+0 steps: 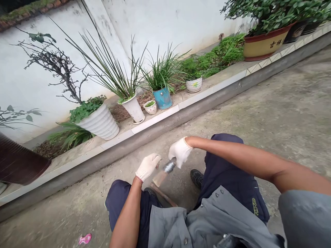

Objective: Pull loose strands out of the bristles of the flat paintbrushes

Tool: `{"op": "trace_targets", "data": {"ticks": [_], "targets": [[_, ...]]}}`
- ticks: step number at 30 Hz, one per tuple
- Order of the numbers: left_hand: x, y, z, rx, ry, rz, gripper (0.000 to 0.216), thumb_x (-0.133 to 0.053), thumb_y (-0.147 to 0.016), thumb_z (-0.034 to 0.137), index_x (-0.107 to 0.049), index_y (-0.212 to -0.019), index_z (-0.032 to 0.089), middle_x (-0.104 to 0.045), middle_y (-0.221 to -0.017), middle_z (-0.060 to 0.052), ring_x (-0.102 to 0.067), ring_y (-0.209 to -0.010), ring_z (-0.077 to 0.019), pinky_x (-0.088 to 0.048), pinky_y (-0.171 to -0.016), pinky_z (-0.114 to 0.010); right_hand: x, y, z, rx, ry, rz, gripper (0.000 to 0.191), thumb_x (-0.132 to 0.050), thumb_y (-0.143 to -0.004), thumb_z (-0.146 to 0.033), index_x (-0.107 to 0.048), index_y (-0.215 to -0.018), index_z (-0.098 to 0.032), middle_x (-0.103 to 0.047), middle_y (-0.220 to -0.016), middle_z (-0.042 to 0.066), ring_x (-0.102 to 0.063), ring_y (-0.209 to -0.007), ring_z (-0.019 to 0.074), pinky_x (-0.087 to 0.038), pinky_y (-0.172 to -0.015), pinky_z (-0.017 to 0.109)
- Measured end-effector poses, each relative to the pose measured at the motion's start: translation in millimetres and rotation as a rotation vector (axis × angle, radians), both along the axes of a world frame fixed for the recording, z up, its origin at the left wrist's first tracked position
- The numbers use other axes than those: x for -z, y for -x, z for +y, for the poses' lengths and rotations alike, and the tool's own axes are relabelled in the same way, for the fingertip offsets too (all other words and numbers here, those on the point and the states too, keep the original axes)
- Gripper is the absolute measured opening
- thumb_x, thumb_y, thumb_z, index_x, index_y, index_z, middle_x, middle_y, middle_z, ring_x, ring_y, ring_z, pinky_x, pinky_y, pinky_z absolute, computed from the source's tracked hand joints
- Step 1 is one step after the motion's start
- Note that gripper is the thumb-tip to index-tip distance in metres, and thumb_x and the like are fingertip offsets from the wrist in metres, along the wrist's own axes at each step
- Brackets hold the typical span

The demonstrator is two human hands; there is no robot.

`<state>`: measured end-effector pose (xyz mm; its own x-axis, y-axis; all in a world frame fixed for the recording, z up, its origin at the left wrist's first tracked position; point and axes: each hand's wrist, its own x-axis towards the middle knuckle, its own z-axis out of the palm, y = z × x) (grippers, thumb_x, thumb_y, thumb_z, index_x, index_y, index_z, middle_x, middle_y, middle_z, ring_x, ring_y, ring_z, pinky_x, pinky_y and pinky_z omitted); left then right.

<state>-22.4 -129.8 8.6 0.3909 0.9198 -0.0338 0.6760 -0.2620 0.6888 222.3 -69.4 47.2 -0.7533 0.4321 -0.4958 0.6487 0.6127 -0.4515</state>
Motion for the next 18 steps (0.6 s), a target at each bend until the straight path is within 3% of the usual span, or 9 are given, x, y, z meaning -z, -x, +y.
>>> {"op": "trace_targets", "data": {"ticks": [3, 8, 11, 14, 18], "targets": [[-4.4, -4.0, 13.3, -0.069, 0.081, -0.064, 0.029, -0.049, -0.099, 0.039, -0.062, -0.082, 0.019, -0.058, -0.069, 0.0, -0.058, -0.066, -0.0159, -0.047, -0.068, -0.027, -18.1, -0.3, 20.7, 0.095, -0.092, 0.166, 0.035, -0.072, -0.074, -0.05, -0.07, -0.09, -0.019, -0.064, -0.072, -0.004, -0.055, -0.065, 0.0119, -0.033, -0.062, 0.023], [-27.1, -6.7, 45.5, -0.116, 0.212, -0.245, 0.031, -0.049, -0.098, 0.045, -0.064, -0.093, 0.018, -0.052, -0.063, 0.003, -0.057, -0.059, -0.015, -0.046, -0.055, -0.025, -33.9, 17.0, 67.2, 0.312, -0.406, 0.293, 0.043, -0.063, -0.083, -0.059, -0.071, -0.095, -0.018, -0.07, -0.081, 0.003, -0.06, -0.072, 0.0159, -0.035, -0.063, 0.024], [-35.0, -8.7, 67.8, -0.114, 0.255, -0.254, 0.027, -0.052, -0.096, 0.042, -0.063, -0.091, 0.018, -0.051, -0.063, 0.005, -0.054, -0.055, -0.0131, -0.047, -0.054, -0.024, -28.9, 28.7, 94.5, 0.46, -0.501, 0.218, 0.048, -0.061, -0.085, -0.06, -0.074, -0.107, -0.02, -0.076, -0.099, 0.012, -0.069, -0.087, 0.0237, -0.042, -0.072, 0.026], [-34.7, -9.0, 88.4, -0.094, 0.301, -0.187, 0.024, -0.055, -0.094, 0.04, -0.063, -0.089, 0.018, -0.052, -0.063, 0.004, -0.053, -0.055, -0.0125, -0.048, -0.054, -0.024, -16.9, 33.8, 120.1, 0.593, -0.547, 0.097, 0.048, -0.058, -0.089, -0.05, -0.072, -0.125, -0.022, -0.076, -0.113, 0.017, -0.072, -0.102, 0.0303, -0.048, -0.083, 0.032], [-32.2, -3.7, 112.0, -0.089, 0.321, -0.063, 0.022, -0.055, -0.091, 0.038, -0.064, -0.085, 0.018, -0.054, -0.063, 0.004, -0.055, -0.052, -0.0123, -0.047, -0.053, -0.024, 4.5, 33.7, 143.9, 0.573, -0.587, -0.076, 0.049, -0.056, -0.091, -0.031, -0.07, -0.133, -0.012, -0.073, -0.119, 0.027, -0.072, -0.109, 0.0348, -0.051, -0.09, 0.04]]}}
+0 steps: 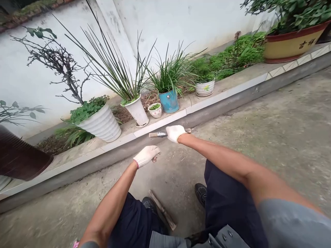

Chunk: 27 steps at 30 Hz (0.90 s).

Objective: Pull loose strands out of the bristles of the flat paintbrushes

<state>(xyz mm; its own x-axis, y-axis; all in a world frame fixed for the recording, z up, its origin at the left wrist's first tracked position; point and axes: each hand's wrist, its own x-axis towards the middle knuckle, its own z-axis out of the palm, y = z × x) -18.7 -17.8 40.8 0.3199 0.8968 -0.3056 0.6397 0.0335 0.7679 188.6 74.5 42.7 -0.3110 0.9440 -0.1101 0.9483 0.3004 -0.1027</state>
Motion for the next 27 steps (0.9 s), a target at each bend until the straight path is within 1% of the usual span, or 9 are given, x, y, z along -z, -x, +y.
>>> {"op": "trace_targets", "data": {"ticks": [3, 6, 8, 10, 13, 16, 20, 23, 27], "targets": [[1.4, 7.6, 16.6, 0.01, -0.044, 0.087, 0.023, -0.054, -0.09, 0.038, -0.064, -0.083, 0.018, -0.055, -0.063, 0.003, -0.054, -0.051, -0.0124, -0.044, -0.053, -0.024, 17.5, -0.3, 2.8, -0.069, 0.078, -0.082, 0.041, -0.067, -0.079, -0.021, -0.078, -0.115, -0.007, -0.074, -0.113, 0.03, -0.072, -0.108, 0.0363, -0.051, -0.091, 0.041], [7.6, 16.3, 29.2, 0.06, -0.096, 0.182, 0.025, -0.053, -0.089, 0.04, -0.065, -0.081, 0.019, -0.057, -0.062, 0.003, -0.055, -0.053, -0.0136, -0.041, -0.054, -0.025, 33.7, -2.8, -7.8, -0.282, 0.259, -0.162, 0.029, -0.074, -0.065, -0.02, -0.081, -0.091, -0.009, -0.077, -0.096, 0.024, -0.074, -0.094, 0.0332, -0.051, -0.083, 0.038], [15.3, 21.1, 33.5, 0.085, -0.096, 0.205, 0.027, -0.053, -0.088, 0.041, -0.065, -0.08, 0.019, -0.058, -0.061, 0.003, -0.055, -0.054, -0.0142, -0.04, -0.055, -0.026, 41.2, -6.8, -18.0, -0.432, 0.371, -0.128, 0.024, -0.075, -0.064, -0.025, -0.08, -0.084, -0.013, -0.076, -0.084, 0.017, -0.072, -0.083, 0.0283, -0.049, -0.077, 0.034], [23.8, 24.0, 34.6, 0.105, -0.076, 0.177, 0.029, -0.054, -0.089, 0.044, -0.064, -0.079, 0.019, -0.056, -0.06, 0.003, -0.053, -0.054, -0.014, -0.04, -0.056, -0.026, 43.6, -11.2, -25.0, -0.484, 0.404, -0.041, 0.024, -0.074, -0.067, -0.033, -0.08, -0.084, -0.017, -0.075, -0.079, 0.011, -0.069, -0.077, 0.0238, -0.047, -0.072, 0.03], [32.2, 22.7, 32.2, 0.131, -0.058, 0.092, 0.032, -0.054, -0.091, 0.046, -0.062, -0.077, 0.018, -0.056, -0.063, 0.002, -0.052, -0.056, -0.0133, -0.04, -0.056, -0.026, 37.4, -14.1, -21.5, -0.452, 0.355, 0.035, 0.032, -0.07, -0.075, -0.044, -0.079, -0.093, -0.02, -0.076, -0.081, 0.008, -0.068, -0.077, 0.0214, -0.045, -0.069, 0.027], [32.9, 13.7, 27.4, 0.093, -0.004, -0.036, 0.036, -0.054, -0.094, 0.051, -0.065, -0.088, 0.018, -0.056, -0.067, 0.002, -0.053, -0.056, -0.0133, -0.043, -0.056, -0.026, 27.4, -11.8, -1.9, -0.38, 0.262, 0.083, 0.04, -0.061, -0.084, -0.048, -0.078, -0.105, -0.018, -0.077, -0.094, 0.014, -0.07, -0.086, 0.0245, -0.045, -0.071, 0.028], [31.7, -4.1, 21.7, 0.048, 0.088, -0.099, 0.032, -0.05, -0.096, 0.047, -0.064, -0.093, 0.019, -0.051, -0.063, 0.005, -0.053, -0.054, -0.0133, -0.046, -0.055, -0.025, 26.2, -11.4, 26.9, -0.162, 0.147, 0.126, 0.039, -0.054, -0.088, -0.043, -0.078, -0.108, -0.02, -0.077, -0.105, 0.018, -0.073, -0.096, 0.0294, -0.047, -0.075, 0.031], [35.1, -12.2, 22.2, 0.08, 0.113, -0.019, 0.026, -0.051, -0.094, 0.043, -0.062, -0.089, 0.019, -0.051, -0.063, 0.005, -0.053, -0.053, -0.0134, -0.045, -0.054, -0.025, 37.7, -15.5, 36.7, -0.055, 0.177, 0.03, 0.038, -0.058, -0.085, -0.037, -0.079, -0.112, -0.019, -0.076, -0.11, 0.02, -0.074, -0.1, 0.0318, -0.051, -0.078, 0.034], [36.3, -9.6, 29.3, 0.134, 0.032, 0.125, 0.024, -0.051, -0.092, 0.04, -0.06, -0.082, 0.02, -0.055, -0.065, 0.003, -0.056, -0.054, -0.0135, -0.044, -0.055, -0.026, 58.5, -20.0, 29.4, -0.111, 0.263, -0.145, 0.042, -0.072, -0.068, -0.025, -0.081, -0.106, -0.011, -0.076, -0.103, 0.024, -0.074, -0.095, 0.0348, -0.053, -0.078, 0.037]]}}
